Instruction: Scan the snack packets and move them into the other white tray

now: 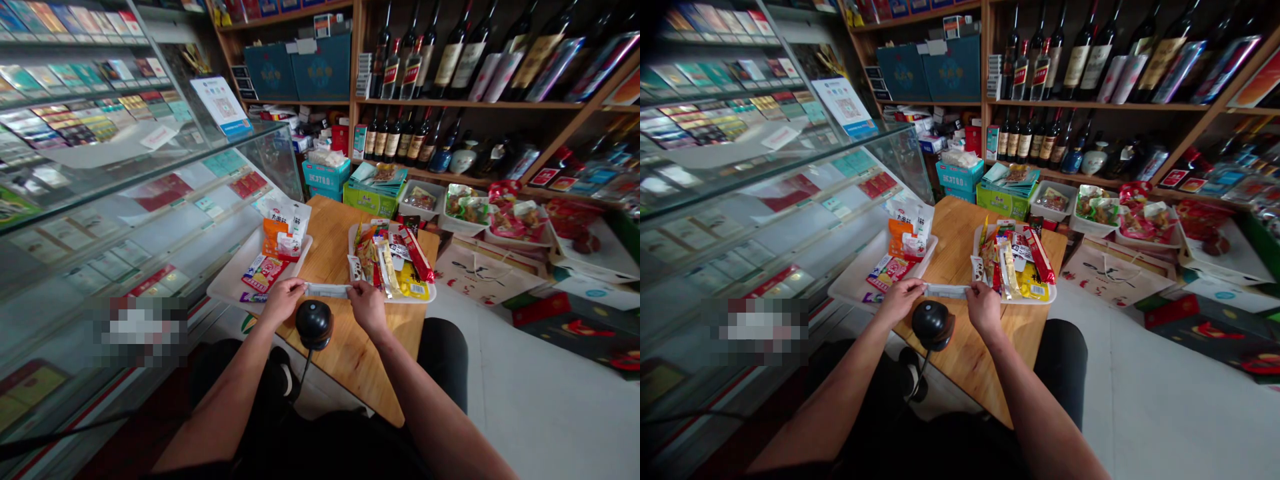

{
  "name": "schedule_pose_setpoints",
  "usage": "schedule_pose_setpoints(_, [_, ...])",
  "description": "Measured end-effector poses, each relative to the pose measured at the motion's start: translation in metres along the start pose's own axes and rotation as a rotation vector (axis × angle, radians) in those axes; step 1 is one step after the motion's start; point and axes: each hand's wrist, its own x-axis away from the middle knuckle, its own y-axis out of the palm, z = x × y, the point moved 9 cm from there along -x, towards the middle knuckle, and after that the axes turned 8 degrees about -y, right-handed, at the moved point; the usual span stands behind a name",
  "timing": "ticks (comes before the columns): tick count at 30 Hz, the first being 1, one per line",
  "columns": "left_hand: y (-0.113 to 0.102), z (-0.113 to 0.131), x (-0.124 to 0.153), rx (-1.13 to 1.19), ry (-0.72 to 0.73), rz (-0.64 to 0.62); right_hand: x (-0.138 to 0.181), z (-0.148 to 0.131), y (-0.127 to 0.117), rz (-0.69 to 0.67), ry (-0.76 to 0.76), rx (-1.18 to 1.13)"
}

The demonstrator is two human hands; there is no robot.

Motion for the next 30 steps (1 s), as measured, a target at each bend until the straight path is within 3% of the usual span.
schedule_pose_setpoints(9, [-0.001, 0.003, -0.003, 0.011, 0.009, 0.041, -0.002, 0.003, -0.002, 0.014, -0.001, -0.027])
schedule_pose_setpoints(15, [-0.004, 0.018, -0.007, 0.028, 0.025, 0.074, -0.004, -0.004, -0.014, 0.042, 0.018, -0.079])
schedule_pose_setpoints(24, [0.001, 0.083, -0.004, -0.062, 0.102, 0.128, -0.004, -0.013, -0.052, 0.131, 0.024, -0.134])
schedule_pose_setpoints(30, [0.021, 0.128, -0.013, -0.095, 0.152, 0.128, -0.004, -0.012, -0.095, 0.225, -0.011, -0.003])
